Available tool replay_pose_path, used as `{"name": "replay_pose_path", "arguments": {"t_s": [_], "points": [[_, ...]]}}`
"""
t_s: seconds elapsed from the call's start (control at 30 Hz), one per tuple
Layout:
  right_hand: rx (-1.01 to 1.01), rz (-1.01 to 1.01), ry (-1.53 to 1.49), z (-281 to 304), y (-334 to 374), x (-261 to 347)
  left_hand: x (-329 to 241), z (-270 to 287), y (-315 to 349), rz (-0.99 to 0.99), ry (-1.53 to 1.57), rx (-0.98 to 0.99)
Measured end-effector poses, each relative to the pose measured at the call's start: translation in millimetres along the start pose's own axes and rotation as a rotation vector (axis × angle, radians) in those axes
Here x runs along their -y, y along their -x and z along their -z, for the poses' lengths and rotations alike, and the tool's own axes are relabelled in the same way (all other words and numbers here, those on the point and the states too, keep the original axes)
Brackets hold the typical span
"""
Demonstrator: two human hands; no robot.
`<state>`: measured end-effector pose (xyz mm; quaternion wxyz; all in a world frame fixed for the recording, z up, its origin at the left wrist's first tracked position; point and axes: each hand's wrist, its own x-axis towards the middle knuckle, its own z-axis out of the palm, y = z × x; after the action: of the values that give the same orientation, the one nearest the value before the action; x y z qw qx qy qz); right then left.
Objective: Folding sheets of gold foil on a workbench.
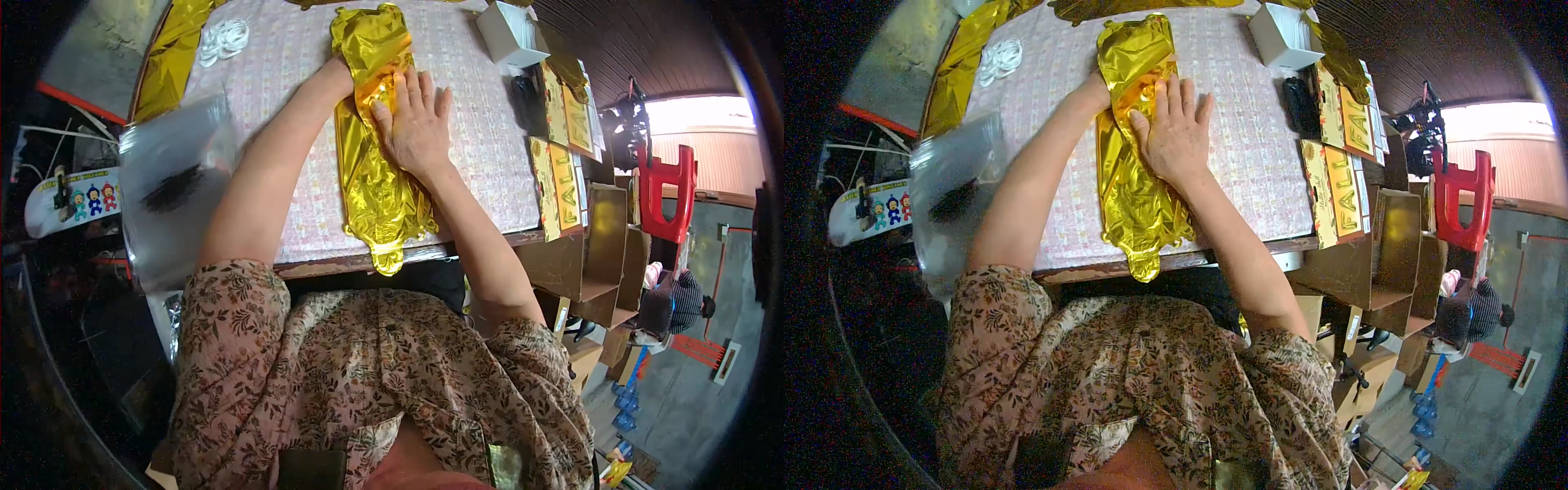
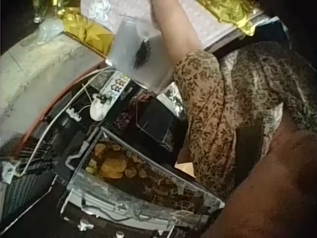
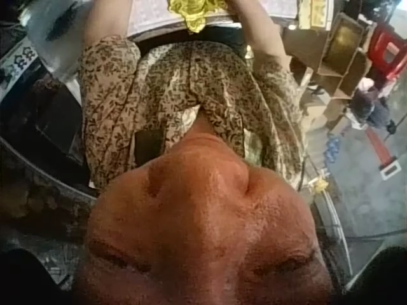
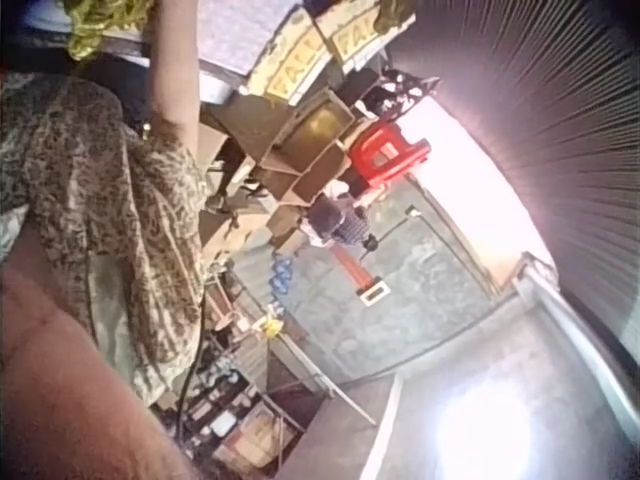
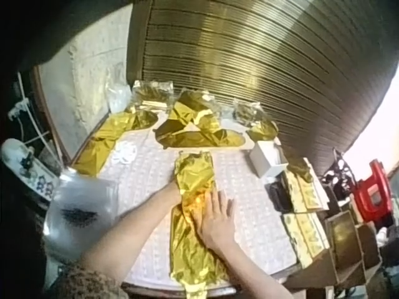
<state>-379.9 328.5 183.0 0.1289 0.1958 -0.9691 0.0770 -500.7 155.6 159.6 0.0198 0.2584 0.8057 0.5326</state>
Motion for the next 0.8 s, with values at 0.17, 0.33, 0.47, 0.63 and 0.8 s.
{"name": "replay_pose_path", "arguments": {"t_s": [0.17,0.33,0.47,0.63,0.8], "points": [[0.013,-0.035,0.008,3,0,-4,-30,20,-4,0.108,0.021,0.009],[-0.005,-0.005,-0.02,2,-1,8,-23,96,-44,0.178,0.024,-0.189],[-0.005,-0.051,0.002,0,5,-8,-113,62,-62,0.124,-0.395,-0.066],[-0.03,-0.027,-0.043,3,-1,5,-167,63,-43,-0.28,-0.83,0.06],[-0.035,-0.036,0.007,1,3,-1,-183,26,-74,-0.371,-1.426,-0.232]]}}
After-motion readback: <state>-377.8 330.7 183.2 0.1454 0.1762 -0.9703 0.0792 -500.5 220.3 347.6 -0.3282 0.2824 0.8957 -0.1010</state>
